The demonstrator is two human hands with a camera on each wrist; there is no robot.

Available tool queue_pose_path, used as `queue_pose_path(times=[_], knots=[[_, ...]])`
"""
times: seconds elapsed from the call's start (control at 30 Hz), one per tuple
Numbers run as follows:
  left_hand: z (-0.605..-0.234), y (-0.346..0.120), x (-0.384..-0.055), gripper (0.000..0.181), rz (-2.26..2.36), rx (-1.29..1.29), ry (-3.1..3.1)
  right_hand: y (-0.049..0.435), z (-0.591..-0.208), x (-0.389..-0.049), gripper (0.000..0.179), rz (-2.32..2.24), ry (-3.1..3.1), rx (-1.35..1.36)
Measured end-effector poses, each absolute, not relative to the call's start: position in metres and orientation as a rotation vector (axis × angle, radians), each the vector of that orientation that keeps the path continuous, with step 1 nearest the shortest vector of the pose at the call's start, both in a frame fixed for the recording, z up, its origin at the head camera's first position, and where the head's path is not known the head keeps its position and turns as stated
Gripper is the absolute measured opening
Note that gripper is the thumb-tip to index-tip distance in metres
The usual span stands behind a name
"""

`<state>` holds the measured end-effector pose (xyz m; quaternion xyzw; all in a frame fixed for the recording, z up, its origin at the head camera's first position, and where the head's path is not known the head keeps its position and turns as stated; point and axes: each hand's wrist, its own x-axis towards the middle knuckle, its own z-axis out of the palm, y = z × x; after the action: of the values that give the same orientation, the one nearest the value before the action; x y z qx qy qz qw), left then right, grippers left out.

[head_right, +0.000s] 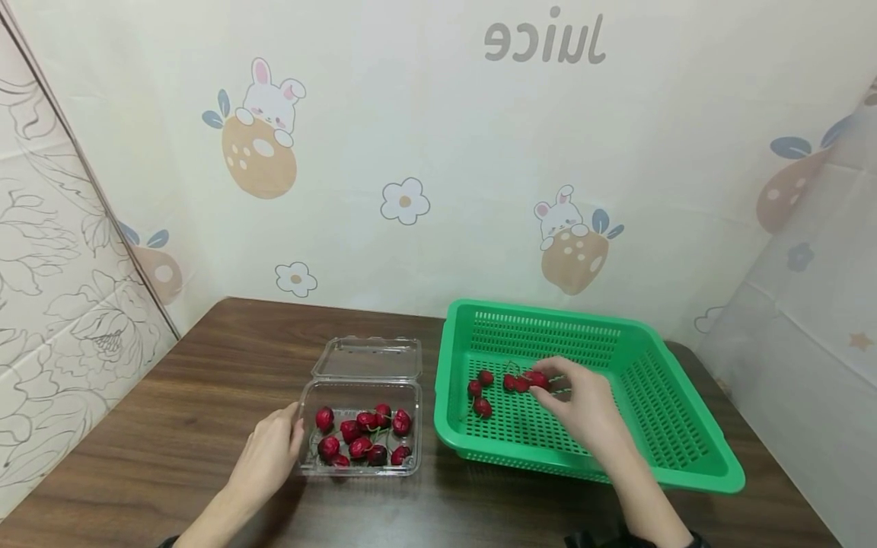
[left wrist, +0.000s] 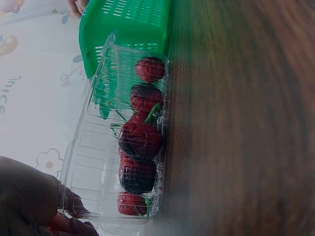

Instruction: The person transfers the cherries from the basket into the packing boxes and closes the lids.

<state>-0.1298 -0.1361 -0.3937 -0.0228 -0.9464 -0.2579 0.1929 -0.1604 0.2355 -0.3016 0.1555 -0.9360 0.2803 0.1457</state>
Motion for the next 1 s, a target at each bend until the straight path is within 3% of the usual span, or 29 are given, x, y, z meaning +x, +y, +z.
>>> queue_pose_path(times=[0.2,1.0], knots=[[-0.393,-0.136,-0.128,0.018,-0.721,-0.073,-2.653,0.227,-0.294,-0.154,0.025,0.799,-2.624,0.454],[-0.395,-0.136,-0.131,0.012,-0.729,-0.054,-2.665,0.173,-0.284,-0.135,0.028,1.067,-2.427,0.614]])
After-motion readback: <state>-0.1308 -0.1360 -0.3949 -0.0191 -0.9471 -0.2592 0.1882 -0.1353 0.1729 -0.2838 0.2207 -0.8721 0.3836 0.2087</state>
